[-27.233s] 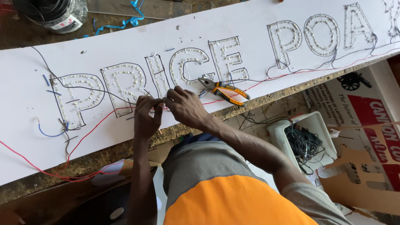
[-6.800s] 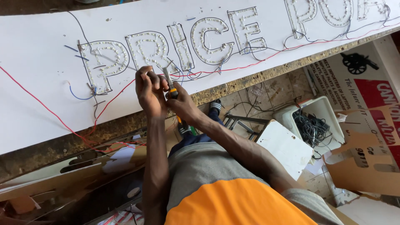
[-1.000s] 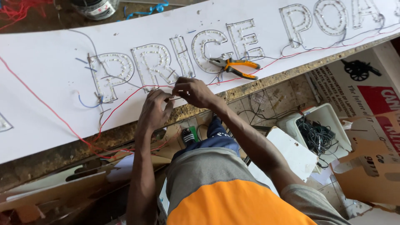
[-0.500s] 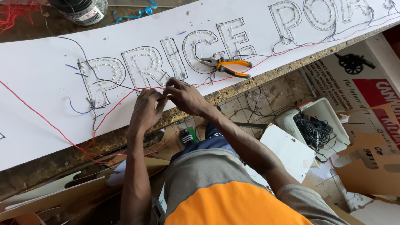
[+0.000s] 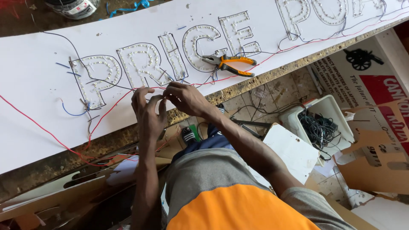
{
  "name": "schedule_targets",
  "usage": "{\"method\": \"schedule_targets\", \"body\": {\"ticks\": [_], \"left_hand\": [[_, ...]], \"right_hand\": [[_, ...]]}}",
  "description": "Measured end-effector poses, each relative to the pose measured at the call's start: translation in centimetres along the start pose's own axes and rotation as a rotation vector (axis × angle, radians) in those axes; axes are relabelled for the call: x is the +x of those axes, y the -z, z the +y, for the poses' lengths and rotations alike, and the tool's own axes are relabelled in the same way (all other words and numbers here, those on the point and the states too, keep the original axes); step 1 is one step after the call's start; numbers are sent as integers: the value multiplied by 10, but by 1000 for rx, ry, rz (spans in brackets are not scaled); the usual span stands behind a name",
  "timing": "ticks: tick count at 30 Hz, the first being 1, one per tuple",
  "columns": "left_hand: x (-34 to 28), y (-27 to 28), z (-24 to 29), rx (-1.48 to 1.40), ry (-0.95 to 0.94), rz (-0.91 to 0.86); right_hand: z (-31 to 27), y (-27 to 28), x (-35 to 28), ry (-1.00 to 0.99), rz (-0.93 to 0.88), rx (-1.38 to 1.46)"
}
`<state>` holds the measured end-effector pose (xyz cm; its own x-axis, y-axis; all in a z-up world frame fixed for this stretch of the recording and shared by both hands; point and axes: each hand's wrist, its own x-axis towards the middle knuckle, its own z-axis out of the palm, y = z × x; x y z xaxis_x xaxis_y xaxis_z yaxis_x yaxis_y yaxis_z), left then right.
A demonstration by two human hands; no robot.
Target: Wiring an LED sign by stripping and connecting electrical wires
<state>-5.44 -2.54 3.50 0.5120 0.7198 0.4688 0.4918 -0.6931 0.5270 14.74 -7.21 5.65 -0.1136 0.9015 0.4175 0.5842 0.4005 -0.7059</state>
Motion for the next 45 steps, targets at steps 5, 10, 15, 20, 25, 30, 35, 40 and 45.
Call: {"method": "schedule_targets", "body": {"ticks": [5,10,15,20,25,30,35,40,45], "left_hand": [[-16,-21,3,-116,194,283],[-21,-48,-4,-602,551,383],[0,-26,12,-971,696,145],[-13,-40,-6,-959,833,98],[-14,-39,0,-933,893,102],[-11,-39,7,-984,838,161],[-25,-61,-7,-1070,869,278],[-35,-82,-10,-1188,882,439],[-8,-58,7,-998,801,346]], "right_hand": [[6,1,8,-49,10,182],[6,8,14,-69,32,306],[9,14,21,-48,-53,293],[-1,27,29,-83,-87,301],[11,27,35,-97,-134,302],[20,32,41,-99,-183,338],[24,30,44,-111,-180,370],[21,35,44,-107,-188,417],[26,32,43,-98,-151,417]]}}
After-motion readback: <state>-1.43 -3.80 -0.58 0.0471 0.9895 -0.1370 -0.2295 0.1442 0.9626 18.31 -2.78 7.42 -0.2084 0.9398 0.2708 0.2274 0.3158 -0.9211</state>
